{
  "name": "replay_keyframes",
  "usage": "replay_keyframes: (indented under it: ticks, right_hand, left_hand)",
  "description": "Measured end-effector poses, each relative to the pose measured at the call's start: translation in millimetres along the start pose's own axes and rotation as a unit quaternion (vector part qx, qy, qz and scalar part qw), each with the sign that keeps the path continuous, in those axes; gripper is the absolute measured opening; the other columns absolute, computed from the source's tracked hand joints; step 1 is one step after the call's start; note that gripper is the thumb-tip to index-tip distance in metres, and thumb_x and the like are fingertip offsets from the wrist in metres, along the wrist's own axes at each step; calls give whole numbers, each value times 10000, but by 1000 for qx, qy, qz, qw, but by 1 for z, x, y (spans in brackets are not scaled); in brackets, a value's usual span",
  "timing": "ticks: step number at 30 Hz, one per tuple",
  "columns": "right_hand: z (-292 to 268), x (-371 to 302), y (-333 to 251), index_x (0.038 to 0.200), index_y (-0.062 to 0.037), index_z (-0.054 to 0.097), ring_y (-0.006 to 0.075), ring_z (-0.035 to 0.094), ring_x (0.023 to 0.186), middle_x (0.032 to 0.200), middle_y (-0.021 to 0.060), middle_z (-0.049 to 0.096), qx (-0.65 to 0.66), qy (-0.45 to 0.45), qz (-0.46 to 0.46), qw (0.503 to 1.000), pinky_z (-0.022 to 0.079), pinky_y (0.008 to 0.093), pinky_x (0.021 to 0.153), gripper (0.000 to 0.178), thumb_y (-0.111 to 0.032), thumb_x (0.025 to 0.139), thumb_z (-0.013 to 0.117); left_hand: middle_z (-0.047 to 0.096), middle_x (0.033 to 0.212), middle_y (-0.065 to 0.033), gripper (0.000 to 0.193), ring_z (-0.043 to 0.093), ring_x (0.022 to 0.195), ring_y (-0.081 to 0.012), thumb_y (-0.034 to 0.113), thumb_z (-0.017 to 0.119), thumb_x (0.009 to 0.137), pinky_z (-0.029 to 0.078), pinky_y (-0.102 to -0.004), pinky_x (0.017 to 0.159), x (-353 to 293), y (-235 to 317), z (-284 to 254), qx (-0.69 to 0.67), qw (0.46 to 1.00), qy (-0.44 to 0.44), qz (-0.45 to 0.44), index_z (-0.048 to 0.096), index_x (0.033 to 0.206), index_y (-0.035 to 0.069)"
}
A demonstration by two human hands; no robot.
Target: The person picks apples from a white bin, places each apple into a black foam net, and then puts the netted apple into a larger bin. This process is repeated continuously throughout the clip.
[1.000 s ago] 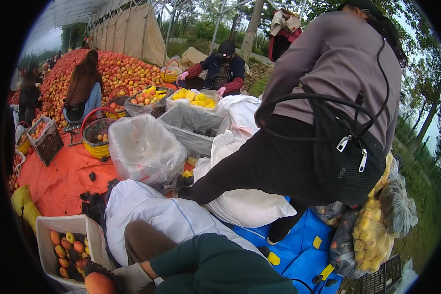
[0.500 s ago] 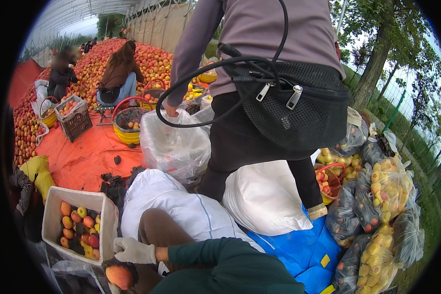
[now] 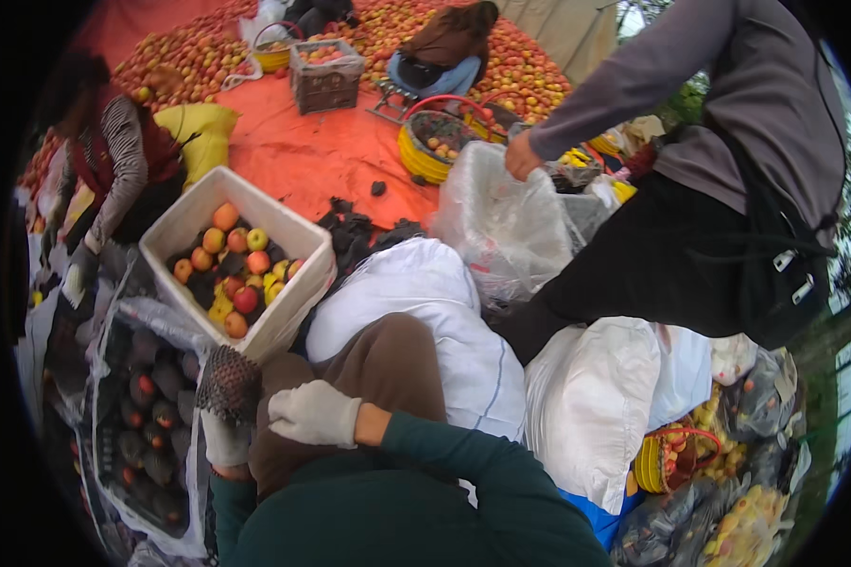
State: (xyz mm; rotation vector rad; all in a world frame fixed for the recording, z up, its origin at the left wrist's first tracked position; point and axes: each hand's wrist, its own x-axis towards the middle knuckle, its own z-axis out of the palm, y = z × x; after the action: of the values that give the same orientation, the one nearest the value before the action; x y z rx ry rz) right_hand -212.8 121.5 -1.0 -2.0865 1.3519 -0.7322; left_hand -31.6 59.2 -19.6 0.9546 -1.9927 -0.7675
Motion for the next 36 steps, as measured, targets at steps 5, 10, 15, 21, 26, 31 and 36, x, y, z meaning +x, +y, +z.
replay_keyframes:
  ticks: [5,10,15,21,26,31,36]
  right_hand:
    - [-6,22,7,978,18,576,133,619,727,825,103,633,246,150,136,948,508,263,669,242,-94,779,658]
    - [13,47,5,951,37,569,101,580,742,882,77,592,236,92,116,960,485,234,654,239,-22,739,663]
    - [17,50,25,914,34,564,87,568,769,881,62,586,326,32,223,918,480,226,683,172,22,751,615]
    - [34,62,26,996,64,523,94,557,740,861,68,589,414,-3,273,868,480,230,659,231,8,782,588]
    - [54,69,32,974,36,544,72,531,683,814,38,582,414,-9,255,874,451,208,596,189,-8,795,587]
    - [57,88,42,1042,24,536,79,534,702,879,54,593,450,19,245,859,463,220,622,243,5,803,575]
    - [42,73,56,1092,57,512,110,542,681,906,104,592,449,52,289,844,465,229,603,261,9,836,503]
  left_hand:
    - [586,1089,-97,359,560,1014,-222,70,599,798,453,-343,882,-18,-28,-9,-130,989,22,-68,525,1148,48]
    - [520,1192,-74,516,523,1078,-136,121,598,845,445,-293,914,-29,-15,-5,-413,880,117,-203,364,1295,28]
    - [477,1264,-88,563,510,1131,-174,137,584,843,428,-319,963,-38,-27,-8,-621,737,69,-258,323,1331,31]
    - [475,1266,-78,564,506,1138,-169,159,600,842,439,-324,956,-43,-45,-14,-617,721,73,-307,331,1326,53]
    - [482,1257,-83,617,495,1150,-175,165,606,811,416,-328,973,-54,-65,-24,-668,666,56,-328,318,1341,34]
    - [460,1290,-154,700,488,1170,-268,169,615,741,393,-432,1006,-39,-83,-51,-649,690,140,-287,310,1356,31]
    - [451,1272,-163,627,480,1150,-290,150,709,676,420,-370,951,7,-179,-82,-20,912,250,-326,455,1243,67]
